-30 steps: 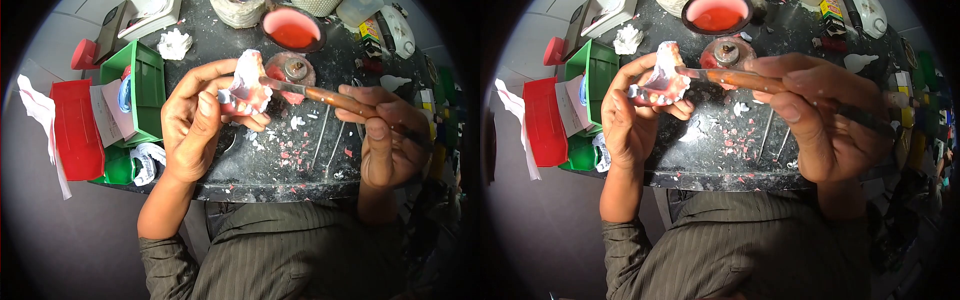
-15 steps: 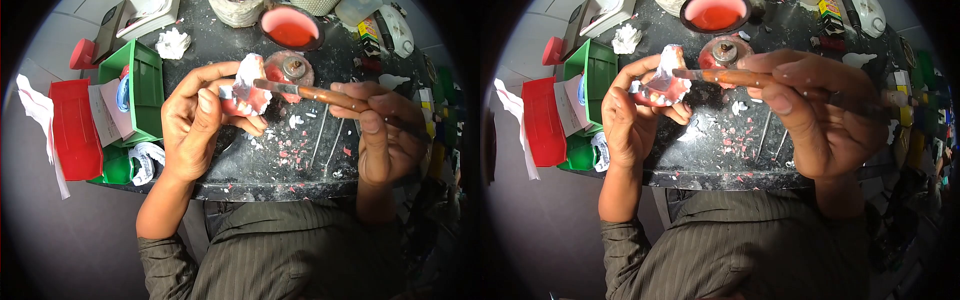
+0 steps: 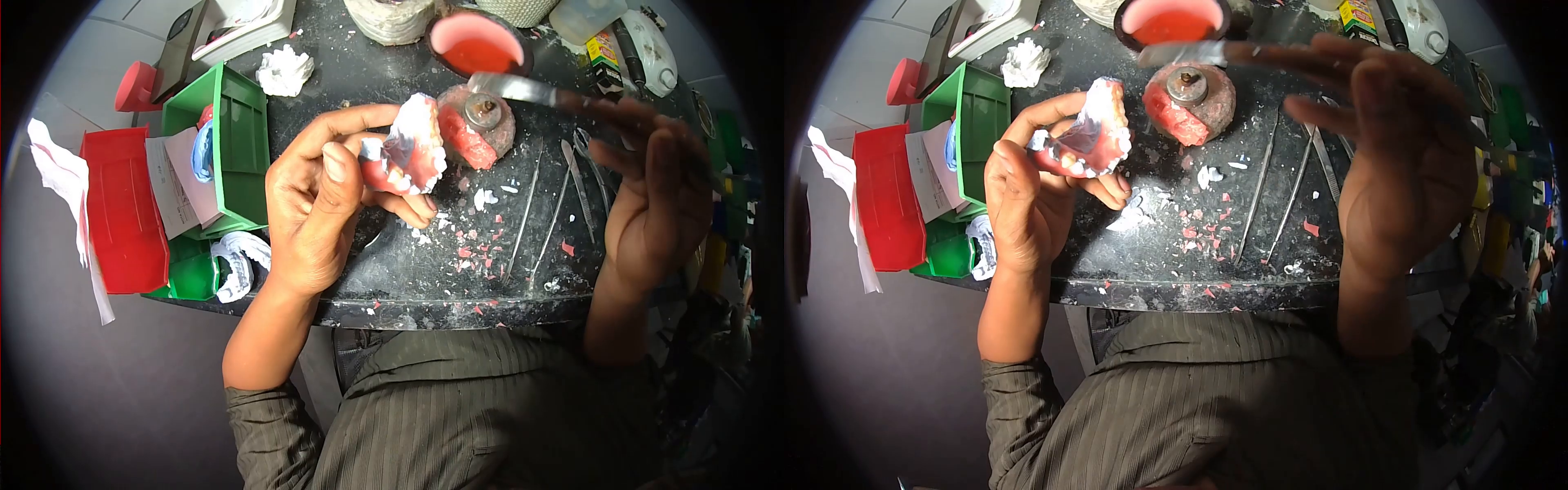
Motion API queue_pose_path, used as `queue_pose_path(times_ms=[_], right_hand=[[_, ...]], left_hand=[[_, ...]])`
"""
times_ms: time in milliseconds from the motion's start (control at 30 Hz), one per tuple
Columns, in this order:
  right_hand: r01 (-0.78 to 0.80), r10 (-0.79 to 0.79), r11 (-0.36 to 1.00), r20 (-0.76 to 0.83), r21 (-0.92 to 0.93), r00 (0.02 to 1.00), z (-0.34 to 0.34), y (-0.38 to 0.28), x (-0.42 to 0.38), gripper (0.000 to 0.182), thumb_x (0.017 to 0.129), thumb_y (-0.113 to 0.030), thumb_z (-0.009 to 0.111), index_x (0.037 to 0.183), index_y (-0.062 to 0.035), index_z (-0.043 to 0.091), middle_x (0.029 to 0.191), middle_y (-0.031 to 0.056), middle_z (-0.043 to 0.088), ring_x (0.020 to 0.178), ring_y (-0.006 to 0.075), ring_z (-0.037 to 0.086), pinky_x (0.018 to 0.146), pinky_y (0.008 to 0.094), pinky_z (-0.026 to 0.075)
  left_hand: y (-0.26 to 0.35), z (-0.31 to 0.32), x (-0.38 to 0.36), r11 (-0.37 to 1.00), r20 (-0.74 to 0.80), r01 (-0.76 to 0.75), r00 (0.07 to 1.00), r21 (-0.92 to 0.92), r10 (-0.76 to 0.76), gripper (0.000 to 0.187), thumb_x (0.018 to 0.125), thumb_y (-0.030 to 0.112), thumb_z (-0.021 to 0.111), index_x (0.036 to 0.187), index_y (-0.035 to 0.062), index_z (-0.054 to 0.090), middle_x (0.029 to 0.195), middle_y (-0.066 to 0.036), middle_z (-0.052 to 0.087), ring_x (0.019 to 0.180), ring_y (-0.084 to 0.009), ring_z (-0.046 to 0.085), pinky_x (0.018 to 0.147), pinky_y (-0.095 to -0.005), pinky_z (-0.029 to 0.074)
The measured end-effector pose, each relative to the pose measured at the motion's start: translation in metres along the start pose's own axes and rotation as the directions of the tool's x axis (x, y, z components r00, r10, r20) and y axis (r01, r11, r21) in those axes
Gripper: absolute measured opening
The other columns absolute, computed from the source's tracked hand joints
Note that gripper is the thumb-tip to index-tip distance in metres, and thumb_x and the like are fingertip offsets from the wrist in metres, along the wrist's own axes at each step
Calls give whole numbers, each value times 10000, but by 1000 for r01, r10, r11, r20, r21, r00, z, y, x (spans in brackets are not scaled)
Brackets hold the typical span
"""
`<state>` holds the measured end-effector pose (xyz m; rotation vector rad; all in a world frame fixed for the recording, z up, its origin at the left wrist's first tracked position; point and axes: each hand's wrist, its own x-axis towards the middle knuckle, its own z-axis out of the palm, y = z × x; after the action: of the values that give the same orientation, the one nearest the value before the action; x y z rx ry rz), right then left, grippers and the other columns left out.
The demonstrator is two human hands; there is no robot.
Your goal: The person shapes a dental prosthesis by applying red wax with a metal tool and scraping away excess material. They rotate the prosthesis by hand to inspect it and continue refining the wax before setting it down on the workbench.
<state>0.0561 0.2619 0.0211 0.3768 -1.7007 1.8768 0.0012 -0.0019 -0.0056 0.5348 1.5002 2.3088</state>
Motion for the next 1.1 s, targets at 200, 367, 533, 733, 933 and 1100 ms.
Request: queue_pose_path(times_ms=[200,367,533,733,933,1100], right_hand=[[-5,55,984,271,-180,961,15,-8,-2,288,983,-42,469,889,147,664,1147,161,573,1029,320,646,847,476,590],[-60,113,973,233,-221,966,19,-11,-2,319,971,-39,488,794,145,679,1148,106,546,1040,304,629,825,487,598],[-18,87,968,267,-250,960,21,-13,-1,291,964,-27,494,823,145,683,1154,105,550,1020,298,636,809,477,608],[-47,98,978,246,-203,964,23,-13,-3,282,957,-31,506,822,136,688,1151,105,551,1011,290,638,802,474,611],[-28,88,971,246,-237,965,21,-12,-2,289,959,-44,511,815,132,689,1140,106,554,1006,277,635,798,473,609],[-13,80,959,226,-284,971,17,-11,-3,301,961,-52,516,790,125,689,1122,113,577,969,273,652,793,449,609]], left_hand=[[1,1,1,1000,-6,19,1000,-13,-19,598,1002,414,477,1226,-140,481,900,-215,665,706,-259,696,629,-359,606],[2,0,2,1000,4,12,1000,-10,-12,596,1004,413,473,1225,-140,482,903,-217,668,703,-259,696,624,-359,605],[4,2,1,980,1,54,999,193,-55,810,965,596,383,1270,-154,397,1020,-283,639,684,-287,679,610,-372,592],[4,1,1,979,12,66,997,192,-70,805,965,592,392,1267,-154,402,1009,-272,641,689,-285,681,625,-373,593],[4,0,1,976,14,72,997,206,-77,812,962,599,391,1265,-154,405,976,-254,645,687,-282,681,623,-371,590],[0,0,1,1000,-4,18,1000,15,-18,604,999,425,478,1213,-140,490,915,-228,662,704,-256,692,625,-352,606]])
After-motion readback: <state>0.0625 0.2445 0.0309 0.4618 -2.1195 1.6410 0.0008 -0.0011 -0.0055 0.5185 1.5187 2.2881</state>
